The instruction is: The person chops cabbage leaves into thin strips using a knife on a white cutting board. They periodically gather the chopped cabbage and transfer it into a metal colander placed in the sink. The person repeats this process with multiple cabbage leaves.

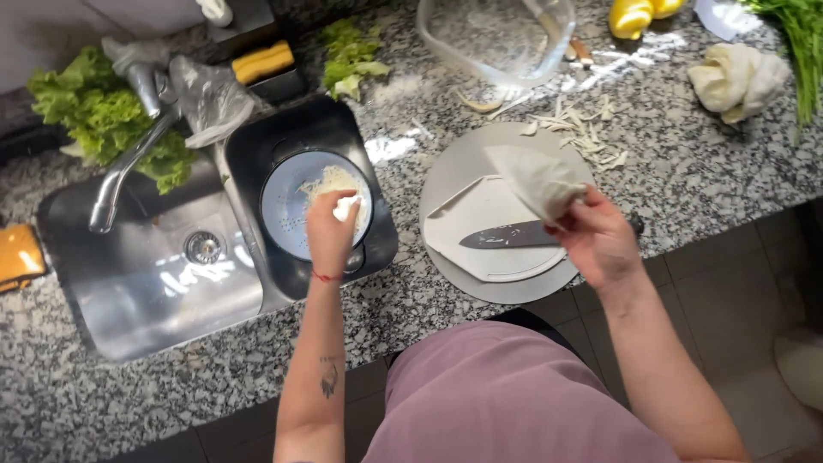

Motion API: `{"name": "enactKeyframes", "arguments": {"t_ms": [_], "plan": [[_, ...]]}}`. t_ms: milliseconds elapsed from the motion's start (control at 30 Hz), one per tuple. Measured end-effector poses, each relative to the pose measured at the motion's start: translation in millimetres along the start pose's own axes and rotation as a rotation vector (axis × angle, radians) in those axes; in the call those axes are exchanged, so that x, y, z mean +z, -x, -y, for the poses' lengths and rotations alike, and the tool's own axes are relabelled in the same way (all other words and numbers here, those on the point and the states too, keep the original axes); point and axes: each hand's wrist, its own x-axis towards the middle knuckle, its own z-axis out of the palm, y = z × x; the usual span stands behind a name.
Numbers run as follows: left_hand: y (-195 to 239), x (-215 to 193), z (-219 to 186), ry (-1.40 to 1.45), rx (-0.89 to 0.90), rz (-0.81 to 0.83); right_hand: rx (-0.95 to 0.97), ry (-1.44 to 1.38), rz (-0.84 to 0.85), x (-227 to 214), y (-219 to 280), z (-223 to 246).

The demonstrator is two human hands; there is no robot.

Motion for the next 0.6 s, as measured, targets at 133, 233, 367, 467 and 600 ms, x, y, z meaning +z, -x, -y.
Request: {"name": "enactKeyframes", "arguments": {"t_ms": [133,233,367,467,600], "plan": [[28,4,-87,0.458,-0.017,0.348,0.019,0.020,0.008,-20,-17,-17],[43,19,-125,0.498,0.022,0.540,-0.173,0.182,-0.094,-53,-32,-15],[57,41,-157,0.508,0.022,0.634,-0.599,0.659,-0.275,-100,-55,23],[62,55,-179,0.455,0.007,0.651,-0.775,0.974,-0.379,-121,-77,48],[61,83,-229,0.466,-0.006,0.606,-0.555,1.209,-0.222,-152,-110,77]]}}
